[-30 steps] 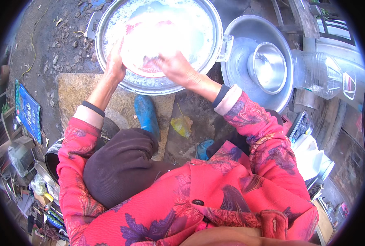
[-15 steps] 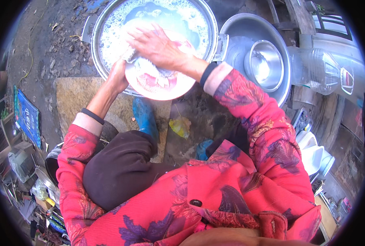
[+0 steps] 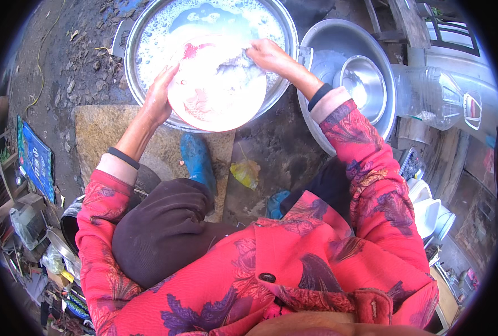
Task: The person washes dishes outdoors using a bucket of water and a sponge. They scrub a metal bowl, a plate, and a plastic container, rinsing each item in the bucket before placing it aside.
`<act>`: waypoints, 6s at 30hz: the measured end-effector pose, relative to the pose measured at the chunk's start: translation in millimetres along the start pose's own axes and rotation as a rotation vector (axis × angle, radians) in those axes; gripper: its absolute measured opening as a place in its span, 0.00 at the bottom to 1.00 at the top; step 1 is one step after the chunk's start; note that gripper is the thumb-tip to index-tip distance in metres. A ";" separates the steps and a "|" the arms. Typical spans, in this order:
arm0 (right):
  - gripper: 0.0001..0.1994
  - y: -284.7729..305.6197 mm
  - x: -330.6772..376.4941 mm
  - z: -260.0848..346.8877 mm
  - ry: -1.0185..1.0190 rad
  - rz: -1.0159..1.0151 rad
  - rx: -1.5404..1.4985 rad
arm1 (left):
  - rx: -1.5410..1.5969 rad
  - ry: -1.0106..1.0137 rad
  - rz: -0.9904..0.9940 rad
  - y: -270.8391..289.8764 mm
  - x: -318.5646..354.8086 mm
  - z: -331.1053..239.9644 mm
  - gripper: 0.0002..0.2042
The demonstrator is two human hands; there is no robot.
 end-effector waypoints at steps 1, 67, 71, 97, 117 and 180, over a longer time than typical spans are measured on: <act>0.15 4.9 -4.7 7.3 0.025 -0.032 0.022 | -0.013 -0.011 0.008 -2.0 0.4 -2.3 0.22; 0.14 -7.6 -16.0 100.1 0.328 0.206 0.293 | -0.148 0.286 0.206 -12.4 -0.1 14.0 0.24; 0.12 -25.6 -6.8 144.9 0.695 0.116 0.313 | -0.209 0.340 0.214 -5.9 -6.6 22.5 0.24; 0.21 -9.6 -2.6 -14.4 -0.038 0.178 0.046 | -0.219 0.077 0.073 0.9 -6.5 -2.1 0.30; 0.16 -7.9 -20.7 0.6 0.072 0.044 0.190 | -0.269 -0.092 0.034 -6.5 -3.2 -12.5 0.34; 0.10 -26.9 20.8 136.1 0.421 -0.459 -0.245 | -0.023 -0.013 -0.099 3.2 -3.4 20.9 0.26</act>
Point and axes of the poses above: each hand's wrist, its own x-axis away from the middle knuckle, its own y-axis out of the back of the hand, z = x × y, the point moved 9 cm from there along -x, towards the middle knuckle, and after that the axes turned 7 degrees about x, right-handed, at the moved point
